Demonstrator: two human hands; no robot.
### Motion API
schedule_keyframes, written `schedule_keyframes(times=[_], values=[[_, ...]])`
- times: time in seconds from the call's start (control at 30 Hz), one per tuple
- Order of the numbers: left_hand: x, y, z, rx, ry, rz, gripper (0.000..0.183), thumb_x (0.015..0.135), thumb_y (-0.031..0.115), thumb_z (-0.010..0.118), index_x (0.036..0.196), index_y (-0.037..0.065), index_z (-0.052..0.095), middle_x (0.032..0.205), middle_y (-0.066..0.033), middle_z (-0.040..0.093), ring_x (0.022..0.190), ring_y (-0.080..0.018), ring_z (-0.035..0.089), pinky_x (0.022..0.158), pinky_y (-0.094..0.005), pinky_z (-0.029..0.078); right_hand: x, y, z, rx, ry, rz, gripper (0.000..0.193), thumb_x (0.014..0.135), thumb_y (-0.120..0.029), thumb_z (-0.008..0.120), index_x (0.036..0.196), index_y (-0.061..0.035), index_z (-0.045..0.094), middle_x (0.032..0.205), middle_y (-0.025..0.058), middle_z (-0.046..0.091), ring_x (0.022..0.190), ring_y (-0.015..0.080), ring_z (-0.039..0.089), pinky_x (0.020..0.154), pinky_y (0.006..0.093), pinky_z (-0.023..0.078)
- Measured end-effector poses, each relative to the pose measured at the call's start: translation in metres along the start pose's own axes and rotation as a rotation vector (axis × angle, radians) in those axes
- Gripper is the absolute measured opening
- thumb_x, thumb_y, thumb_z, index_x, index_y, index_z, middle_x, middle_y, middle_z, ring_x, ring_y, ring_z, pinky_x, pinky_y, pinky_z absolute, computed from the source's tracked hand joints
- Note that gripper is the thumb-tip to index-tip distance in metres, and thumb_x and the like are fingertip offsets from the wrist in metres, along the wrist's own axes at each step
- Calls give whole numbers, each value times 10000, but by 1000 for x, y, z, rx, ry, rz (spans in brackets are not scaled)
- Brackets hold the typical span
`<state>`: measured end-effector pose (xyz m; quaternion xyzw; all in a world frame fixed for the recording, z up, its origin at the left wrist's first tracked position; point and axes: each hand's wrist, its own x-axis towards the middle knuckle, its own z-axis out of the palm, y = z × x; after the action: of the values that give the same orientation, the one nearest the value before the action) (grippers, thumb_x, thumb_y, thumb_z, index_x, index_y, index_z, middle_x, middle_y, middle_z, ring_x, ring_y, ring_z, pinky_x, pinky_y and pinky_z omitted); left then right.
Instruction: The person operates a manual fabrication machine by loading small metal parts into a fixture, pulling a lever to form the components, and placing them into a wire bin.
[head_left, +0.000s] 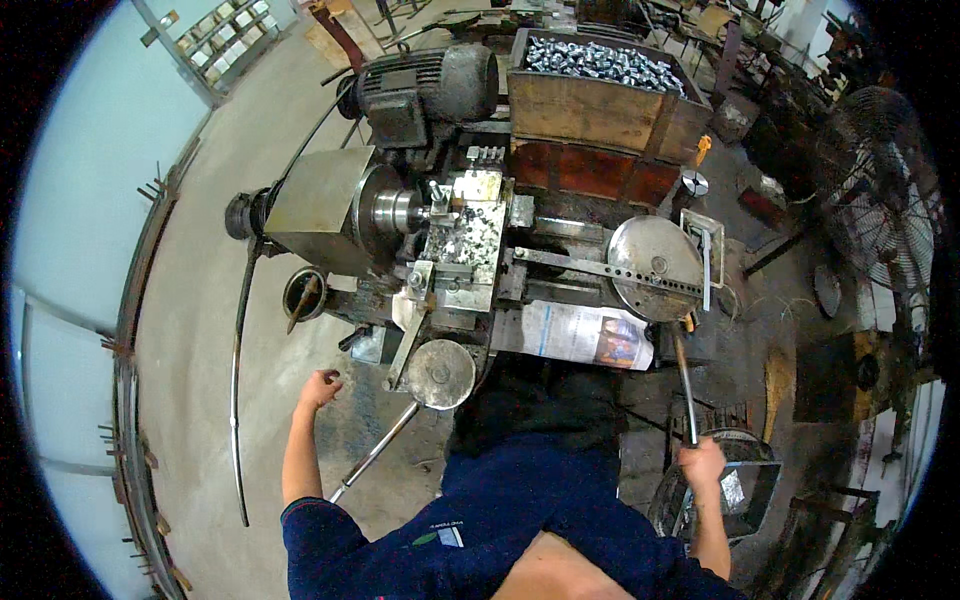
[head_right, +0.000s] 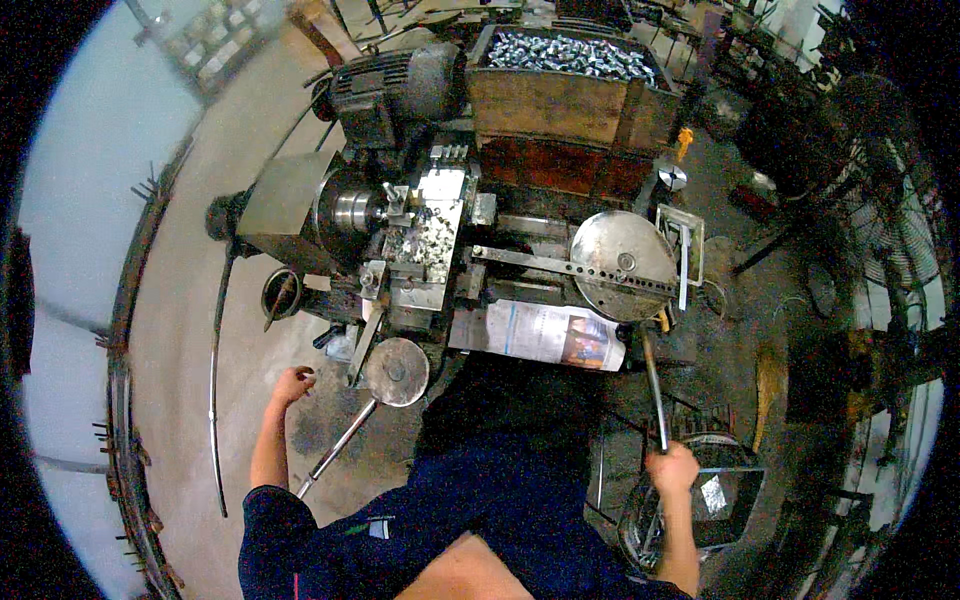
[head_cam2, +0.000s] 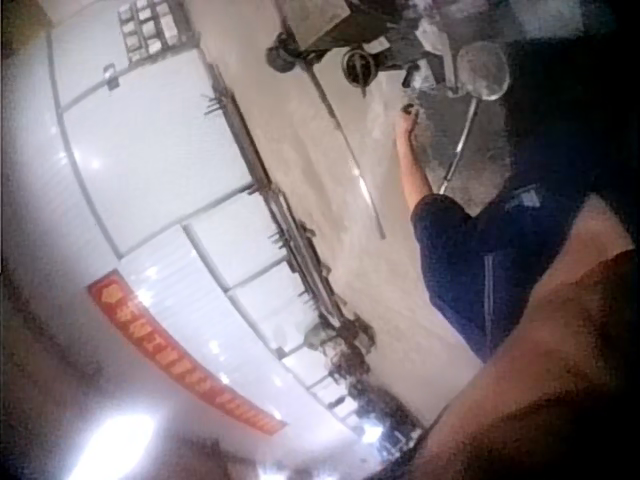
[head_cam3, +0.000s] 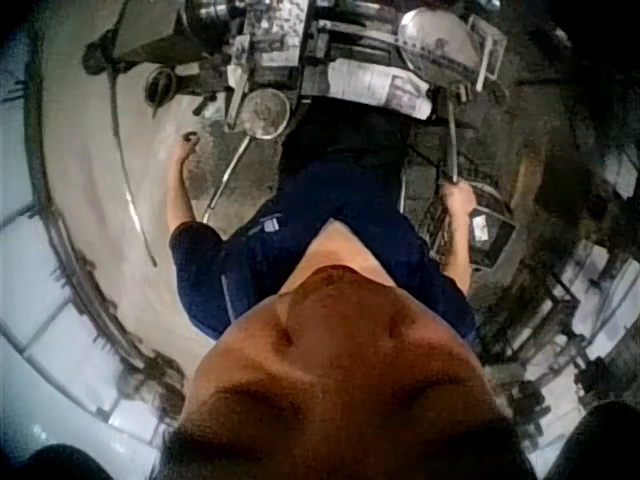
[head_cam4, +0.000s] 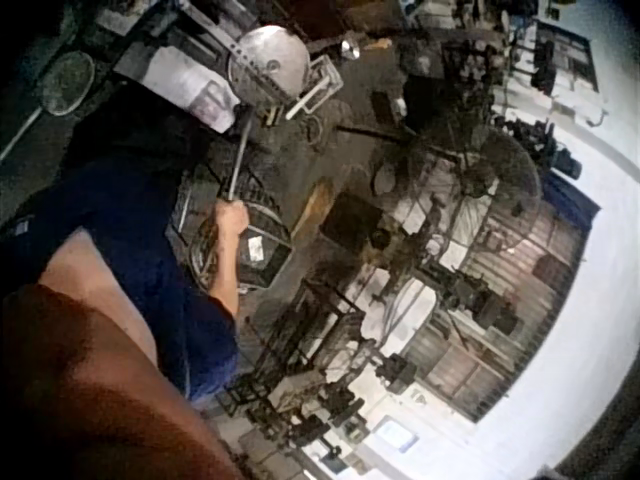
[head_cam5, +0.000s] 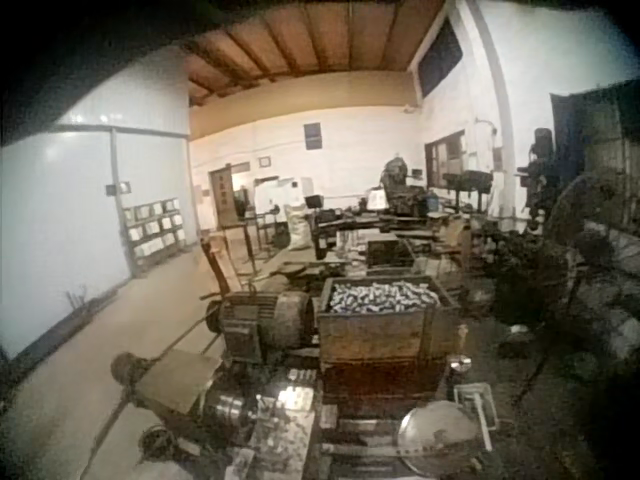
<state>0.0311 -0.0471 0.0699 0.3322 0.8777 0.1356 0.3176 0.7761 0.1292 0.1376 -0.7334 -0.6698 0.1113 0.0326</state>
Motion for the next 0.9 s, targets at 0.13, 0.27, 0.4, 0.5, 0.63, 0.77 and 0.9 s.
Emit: schedule_keyframes(times=[0.13, 0.27, 0.4, 0.5, 0.63, 0.77, 0.9], values=[[10, 22, -13, -42, -47, -17, 395, 711, 186, 634, 1064, 15, 589, 797, -145, 648, 599, -218, 634, 596, -328, 501, 62, 54, -26, -311, -12, 94, 254, 624, -287, 601, 714, -49, 598, 705, 170, 582, 684, 356, 587, 598, 446, 481], [53, 6, -21, 183, 144, 65, 397, 709, 235, 655, 1048, 35, 602, 810, -156, 645, 715, -257, 638, 658, -351, 501, 173, 57, -64, -466, 40, 319, 456, 690, -299, 576, 1072, -54, 537, 1113, 135, 551, 1074, 291, 505, 846, 527, 394], [62, 50, -23, 298, 314, 193, 419, 731, 279, 652, 1086, 67, 579, 964, -173, 623, 900, -315, 595, 761, -394, 477, 194, -6, -70, -389, 148, 276, 602, 684, -259, 604, 1234, -79, 439, 1246, 121, 471, 1182, 277, 412, 985, 525, 266], [58, 79, -20, 465, 250, 178, 452, 783, 396, 571, 1093, 67, 562, 988, -179, 612, 939, -337, 575, 793, -414, 462, 165, -23, -44, -338, 378, 23, 829, 590, -211, 717, 1316, -98, 334, 1312, 139, 396, 1264, 283, 305, 1033, 485, 217], [78, 52, 12, 568, 156, 21, 479, 807, 474, 504, 1004, 42, 568, 944, -208, 611, 919, -363, 578, 776, -436, 464, 113, -37, -32, -165, 450, -113, 732, 575, -193, 643, 1260, -80, 413, 1315, 166, 377, 1253, 315, 308, 1050, 481, 188], [91, 37, 93, 275, 410, -183, 492, 814, 498, 474, 964, 34, 543, 908, -221, 611, 860, -380, 594, 731, -467, 469, 90, -30, -22, -50, 300, -94, 613, 564, -181, 632, 1151, -45, 517, 1244, 183, 452, 1194, 327, 379, 1045, 488, 206], [102, 8, 55, 606, 98, 49, 456, 810, 461, 502, 995, 44, 500, 928, -195, 616, 873, -370, 597, 729, -457, 478, 99, -53, -43, 83, 320, -209, 461, 551, -123, 619, 1000, -24, 591, 1122, 179, 530, 1086, 337, 458, 982, 435, 311]])
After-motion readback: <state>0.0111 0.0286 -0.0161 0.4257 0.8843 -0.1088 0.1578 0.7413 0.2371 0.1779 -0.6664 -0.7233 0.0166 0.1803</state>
